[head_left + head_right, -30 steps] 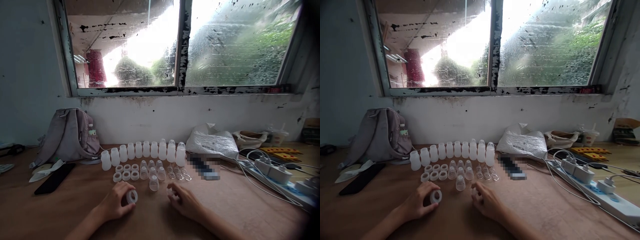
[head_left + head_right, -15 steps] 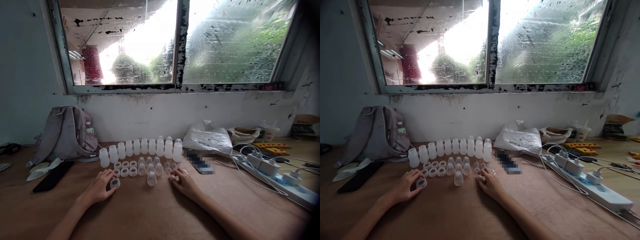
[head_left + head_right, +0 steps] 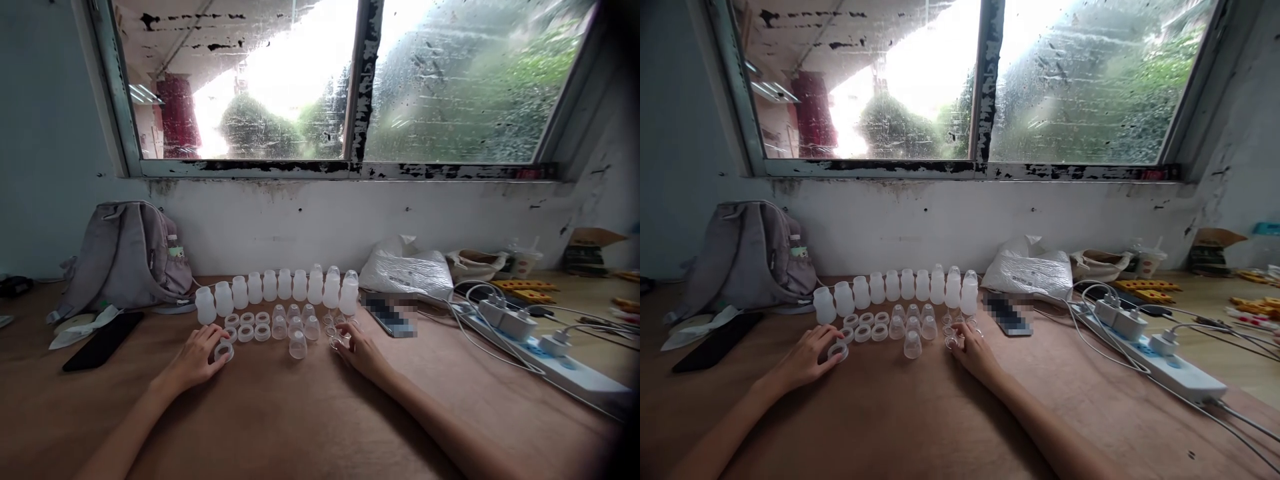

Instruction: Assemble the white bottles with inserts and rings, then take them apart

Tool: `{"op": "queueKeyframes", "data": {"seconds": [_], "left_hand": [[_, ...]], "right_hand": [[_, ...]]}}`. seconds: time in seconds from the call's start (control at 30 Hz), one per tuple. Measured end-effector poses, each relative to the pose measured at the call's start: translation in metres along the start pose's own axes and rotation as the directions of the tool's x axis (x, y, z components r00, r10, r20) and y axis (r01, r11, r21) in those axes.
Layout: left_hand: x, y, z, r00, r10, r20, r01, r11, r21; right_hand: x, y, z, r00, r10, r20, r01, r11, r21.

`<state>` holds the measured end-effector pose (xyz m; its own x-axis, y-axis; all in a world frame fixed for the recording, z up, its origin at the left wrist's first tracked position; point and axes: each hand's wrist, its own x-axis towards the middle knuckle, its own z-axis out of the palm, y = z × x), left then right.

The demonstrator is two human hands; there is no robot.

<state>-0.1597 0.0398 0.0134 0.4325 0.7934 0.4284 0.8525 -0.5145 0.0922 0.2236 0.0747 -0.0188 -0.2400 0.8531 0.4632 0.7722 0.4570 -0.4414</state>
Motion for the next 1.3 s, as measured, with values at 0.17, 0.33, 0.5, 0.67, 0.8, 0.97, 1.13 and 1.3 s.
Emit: {"op": "queueKeyframes", "data": {"seconds": [0.17,0.33,0.5,0.67,0.8,0.97,1.13,1.3], "left_hand": [[0.0,0.0,0.002,1.0,0.017,-0.013,-0.017,1.0,0.022],[0.0,0.004,0.003,0.998,0.037,-0.055,-0.036,0.999,0.019],[0.0,0.015,0.008,0.991,0.072,-0.116,-0.072,0.997,0.0],[0.0,0.034,0.014,0.985,0.145,-0.097,-0.15,0.987,-0.052],[0.0,0.045,0.016,0.982,0.17,-0.082,-0.177,0.98,-0.091],[-0.002,0.051,0.016,0.978,0.174,-0.113,-0.186,0.977,-0.103],[-0.002,0.056,0.017,0.96,0.187,-0.207,-0.211,0.972,-0.105],[-0.002,0.056,0.021,0.933,0.216,-0.289,-0.259,0.958,-0.12]], "right_hand": [[-0.001,-0.004,0.0,1.0,-0.008,-0.017,0.008,1.0,-0.022],[-0.005,-0.009,0.0,0.996,-0.015,-0.082,0.01,0.998,-0.061],[0.021,-0.022,-0.013,0.962,-0.238,-0.131,0.196,0.942,-0.274],[0.108,-0.037,-0.034,0.952,-0.29,-0.099,0.187,0.808,-0.559],[0.164,-0.036,-0.027,0.987,-0.124,-0.098,0.028,0.747,-0.665],[0.168,-0.033,-0.003,0.994,-0.042,-0.105,-0.036,0.765,-0.643],[0.139,-0.054,-0.021,0.97,-0.161,-0.18,0.046,0.854,-0.518],[0.074,-0.079,-0.052,0.942,-0.094,-0.323,0.126,0.989,0.08]]}}
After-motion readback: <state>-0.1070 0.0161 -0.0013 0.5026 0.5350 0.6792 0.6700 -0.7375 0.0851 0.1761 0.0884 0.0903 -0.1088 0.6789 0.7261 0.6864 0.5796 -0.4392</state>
